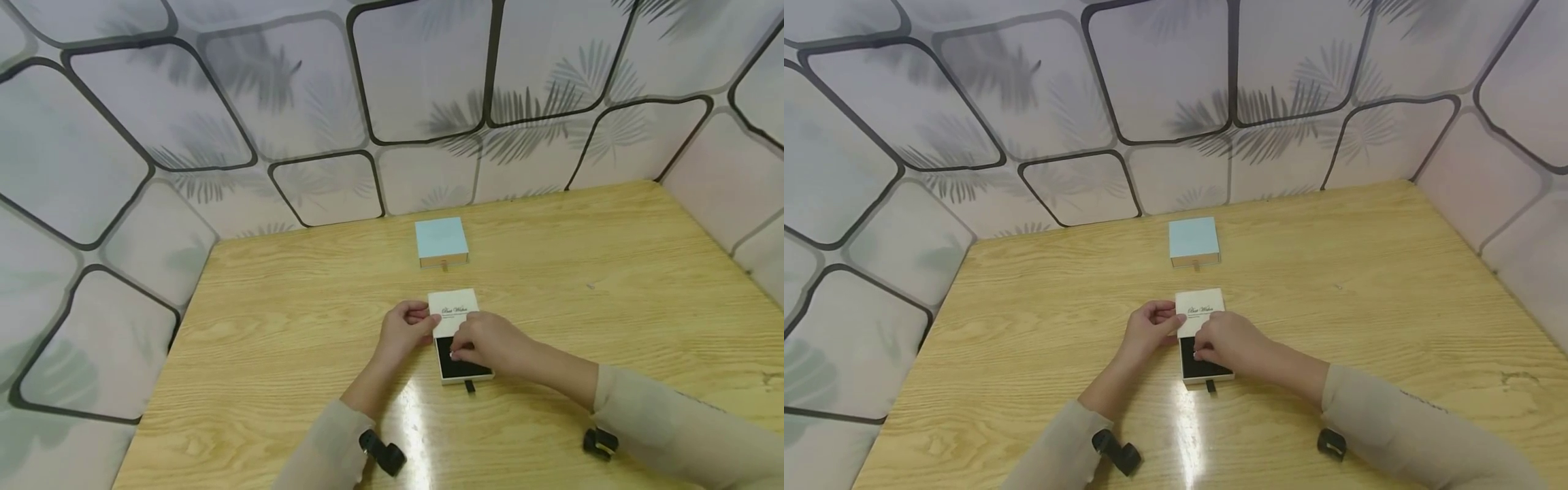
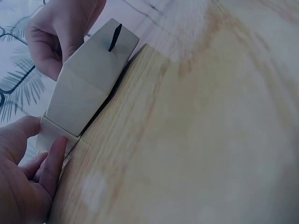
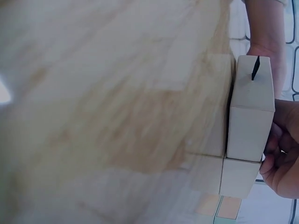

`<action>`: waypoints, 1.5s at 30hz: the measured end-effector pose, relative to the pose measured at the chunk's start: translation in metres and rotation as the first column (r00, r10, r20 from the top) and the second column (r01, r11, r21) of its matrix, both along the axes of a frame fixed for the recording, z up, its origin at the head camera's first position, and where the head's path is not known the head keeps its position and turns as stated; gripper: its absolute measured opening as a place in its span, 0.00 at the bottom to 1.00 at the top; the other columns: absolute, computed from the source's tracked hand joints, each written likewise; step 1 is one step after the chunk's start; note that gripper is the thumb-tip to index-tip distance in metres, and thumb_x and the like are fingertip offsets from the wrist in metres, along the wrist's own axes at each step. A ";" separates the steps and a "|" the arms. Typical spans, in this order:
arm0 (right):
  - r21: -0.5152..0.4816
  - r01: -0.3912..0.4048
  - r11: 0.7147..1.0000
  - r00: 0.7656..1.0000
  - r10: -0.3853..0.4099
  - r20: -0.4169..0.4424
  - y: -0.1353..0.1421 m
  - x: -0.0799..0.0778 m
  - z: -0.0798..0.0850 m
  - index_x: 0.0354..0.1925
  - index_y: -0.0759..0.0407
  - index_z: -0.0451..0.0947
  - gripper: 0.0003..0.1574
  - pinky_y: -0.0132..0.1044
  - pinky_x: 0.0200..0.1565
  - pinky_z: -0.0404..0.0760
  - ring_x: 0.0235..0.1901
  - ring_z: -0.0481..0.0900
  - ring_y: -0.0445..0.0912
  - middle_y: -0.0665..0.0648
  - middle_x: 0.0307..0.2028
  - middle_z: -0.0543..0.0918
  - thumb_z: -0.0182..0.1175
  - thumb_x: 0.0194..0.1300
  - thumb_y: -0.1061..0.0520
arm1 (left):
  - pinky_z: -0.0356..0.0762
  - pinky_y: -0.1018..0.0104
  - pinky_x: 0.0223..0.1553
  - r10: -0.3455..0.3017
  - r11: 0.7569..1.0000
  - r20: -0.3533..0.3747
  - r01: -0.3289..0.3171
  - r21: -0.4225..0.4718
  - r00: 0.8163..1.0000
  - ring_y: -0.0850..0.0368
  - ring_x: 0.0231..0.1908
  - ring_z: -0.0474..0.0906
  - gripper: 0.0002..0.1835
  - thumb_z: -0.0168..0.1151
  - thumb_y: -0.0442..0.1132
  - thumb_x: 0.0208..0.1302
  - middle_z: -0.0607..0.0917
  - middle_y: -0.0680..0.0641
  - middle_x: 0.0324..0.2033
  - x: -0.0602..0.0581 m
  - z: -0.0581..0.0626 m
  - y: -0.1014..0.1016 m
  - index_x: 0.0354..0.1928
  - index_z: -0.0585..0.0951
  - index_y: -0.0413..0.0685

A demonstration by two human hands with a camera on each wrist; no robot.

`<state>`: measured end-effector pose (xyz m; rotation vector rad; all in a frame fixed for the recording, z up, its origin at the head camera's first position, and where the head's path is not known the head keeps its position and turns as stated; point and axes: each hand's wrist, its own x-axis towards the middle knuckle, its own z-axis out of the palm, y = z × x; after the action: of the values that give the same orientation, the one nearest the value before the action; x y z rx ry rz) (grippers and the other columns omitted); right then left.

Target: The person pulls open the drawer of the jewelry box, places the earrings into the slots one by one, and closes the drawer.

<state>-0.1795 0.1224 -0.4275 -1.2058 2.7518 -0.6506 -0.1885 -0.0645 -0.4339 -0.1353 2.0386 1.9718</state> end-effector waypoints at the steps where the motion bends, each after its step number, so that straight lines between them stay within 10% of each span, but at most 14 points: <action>1: -0.001 -0.002 1.000 1.000 0.002 -0.001 0.000 0.000 0.000 0.28 0.53 0.87 0.04 0.25 0.27 0.72 0.25 0.69 0.36 0.44 0.25 0.83 0.68 0.56 0.55 | 0.85 0.63 0.37 0.000 1.000 -0.001 0.000 0.000 1.000 0.59 0.36 0.74 0.20 0.65 0.32 0.58 0.77 0.44 0.39 0.000 0.001 0.000 0.51 0.74 0.29; 20: -0.134 -0.020 0.991 0.999 0.026 0.041 0.009 -0.003 -0.006 0.34 0.56 0.87 0.08 0.33 0.37 0.80 0.31 0.77 0.39 0.47 0.30 0.86 0.67 0.58 0.54 | 0.85 0.62 0.38 -0.012 1.000 -0.007 0.012 -0.001 1.000 0.59 0.37 0.74 0.21 0.65 0.33 0.58 0.76 0.44 0.40 0.000 -0.003 0.000 0.52 0.73 0.29; 32: -0.412 0.000 0.911 0.997 -0.029 -0.065 0.023 0.000 -0.010 0.30 0.58 0.86 0.06 0.23 0.23 0.72 0.24 0.72 0.33 0.49 0.26 0.84 0.71 0.49 0.64 | 0.85 0.61 0.37 0.000 1.000 -0.013 0.000 -0.013 1.000 0.59 0.36 0.74 0.21 0.65 0.32 0.58 0.77 0.44 0.39 0.001 0.000 0.001 0.51 0.74 0.29; 45: -0.381 0.132 0.915 0.989 -0.150 -0.017 0.040 -0.004 -0.006 0.33 0.62 0.86 0.07 0.26 0.23 0.75 0.23 0.71 0.31 0.53 0.29 0.87 0.69 0.52 0.64 | 0.85 0.61 0.36 0.009 1.000 -0.004 -0.009 -0.005 1.000 0.59 0.35 0.74 0.21 0.65 0.31 0.57 0.77 0.44 0.38 0.001 0.000 0.001 0.51 0.74 0.29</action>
<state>-0.1834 0.1624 -0.4331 -1.0933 2.8568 -1.2342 -0.1877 -0.0634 -0.4336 -0.1425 2.0490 1.9739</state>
